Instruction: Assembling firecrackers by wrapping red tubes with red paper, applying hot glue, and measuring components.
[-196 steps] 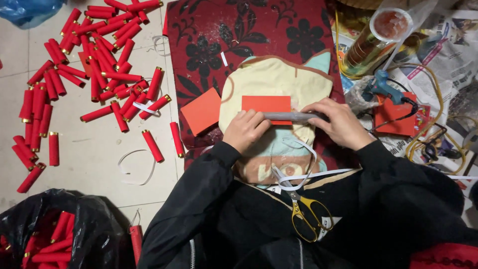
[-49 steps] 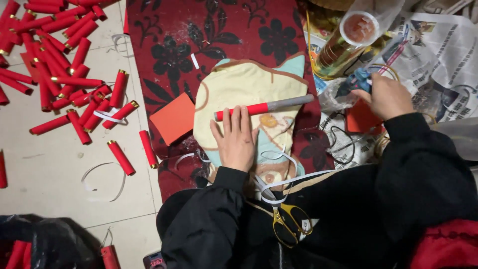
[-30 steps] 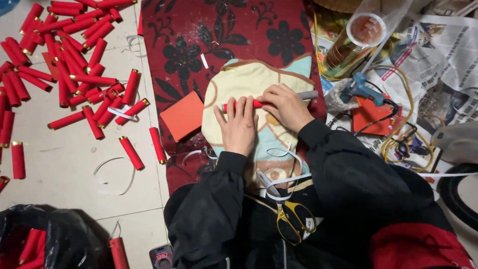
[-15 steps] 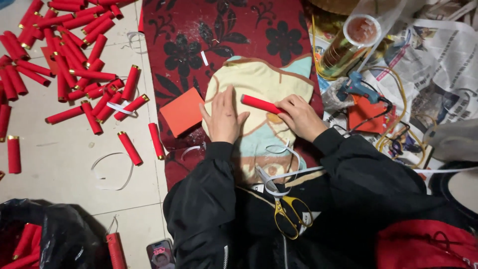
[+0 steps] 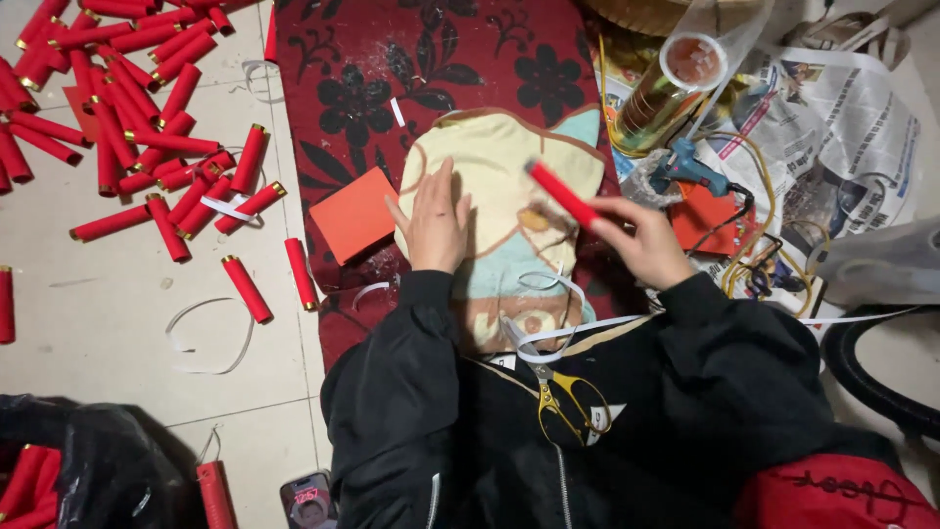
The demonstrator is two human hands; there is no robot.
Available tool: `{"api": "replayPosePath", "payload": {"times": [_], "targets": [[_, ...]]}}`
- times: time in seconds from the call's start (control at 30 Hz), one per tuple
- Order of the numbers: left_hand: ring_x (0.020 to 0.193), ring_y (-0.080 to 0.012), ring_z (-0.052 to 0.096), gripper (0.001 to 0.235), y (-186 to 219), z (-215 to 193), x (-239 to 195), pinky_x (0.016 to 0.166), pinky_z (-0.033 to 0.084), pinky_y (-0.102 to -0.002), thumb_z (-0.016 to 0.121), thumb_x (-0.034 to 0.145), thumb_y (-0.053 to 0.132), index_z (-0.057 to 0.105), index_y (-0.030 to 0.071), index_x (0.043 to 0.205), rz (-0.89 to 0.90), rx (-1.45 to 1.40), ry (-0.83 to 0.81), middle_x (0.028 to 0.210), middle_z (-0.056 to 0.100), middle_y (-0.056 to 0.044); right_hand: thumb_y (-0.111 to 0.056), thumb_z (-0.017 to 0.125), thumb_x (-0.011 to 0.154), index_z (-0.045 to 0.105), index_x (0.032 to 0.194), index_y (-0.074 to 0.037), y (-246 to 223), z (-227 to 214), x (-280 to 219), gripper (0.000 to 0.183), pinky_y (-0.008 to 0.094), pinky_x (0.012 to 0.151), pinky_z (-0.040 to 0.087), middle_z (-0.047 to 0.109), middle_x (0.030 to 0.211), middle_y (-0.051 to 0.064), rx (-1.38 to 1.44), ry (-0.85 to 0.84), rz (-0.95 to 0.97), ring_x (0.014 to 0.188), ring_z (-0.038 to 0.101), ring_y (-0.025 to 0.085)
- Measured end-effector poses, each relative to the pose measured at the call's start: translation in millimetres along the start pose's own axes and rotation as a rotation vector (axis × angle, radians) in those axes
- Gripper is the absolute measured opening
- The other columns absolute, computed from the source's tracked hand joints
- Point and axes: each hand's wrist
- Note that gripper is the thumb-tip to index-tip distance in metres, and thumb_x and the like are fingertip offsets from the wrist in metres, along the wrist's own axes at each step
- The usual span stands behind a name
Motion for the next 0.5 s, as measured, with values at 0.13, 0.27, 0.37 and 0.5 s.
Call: {"api": "replayPosePath", "payload": {"times": [0.13,0.27,0.37,0.5], "targets": [[0.112,-0.0282,0.044,0.033,9,-1,3,0.096,0.015,-0.053,0.039,0.090,0.022,0.043,0.012,0.121,0.145,-0.409,0.098,0.116,0.050,-0.013,-0.014,0.052,0.085,0.056,0.109,-0.010,-26,11,25,0.024,0.029,0.073,0.047,0.058,0.097,0.006,0.307,0.069,0.042,0.087,0.050,0.010],[0.102,-0.0262,0.053,0.040,40,-10,-12,0.086,0.043,-0.038,0.046,0.087,0.027,0.042,0.004,0.121,-0.054,-1.236,-0.128,0.107,0.055,-0.016,-0.011,0.052,0.082,0.054,0.106,-0.002,-59,37,20,0.026,0.031,0.054,0.053,0.056,0.087,0.011,0.780,-0.021,0.308,0.066,0.059,0.018],[0.089,-0.0260,0.059,0.039,36,9,-11,0.072,0.051,-0.037,0.049,0.087,0.026,0.043,0.005,0.119,-0.237,-1.502,-0.128,0.100,0.057,-0.016,-0.010,0.054,0.080,0.055,0.105,-0.001,-57,47,23,0.026,0.029,0.051,0.053,0.058,0.084,0.012,0.773,-0.096,0.297,0.063,0.060,0.018],[0.080,-0.0223,0.061,0.036,40,-6,-13,0.066,0.055,-0.034,0.046,0.087,0.024,0.043,0.002,0.117,-0.318,-1.642,-0.085,0.090,0.058,-0.014,-0.013,0.050,0.084,0.059,0.100,-0.003,-74,35,18,0.021,0.019,0.060,0.051,0.061,0.087,0.009,0.594,-0.083,0.196,0.072,0.057,0.008]]}}
Point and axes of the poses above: each hand's wrist, its own x-axis towards the middle knuckle, its own z-axis out of the palm, y = z × x
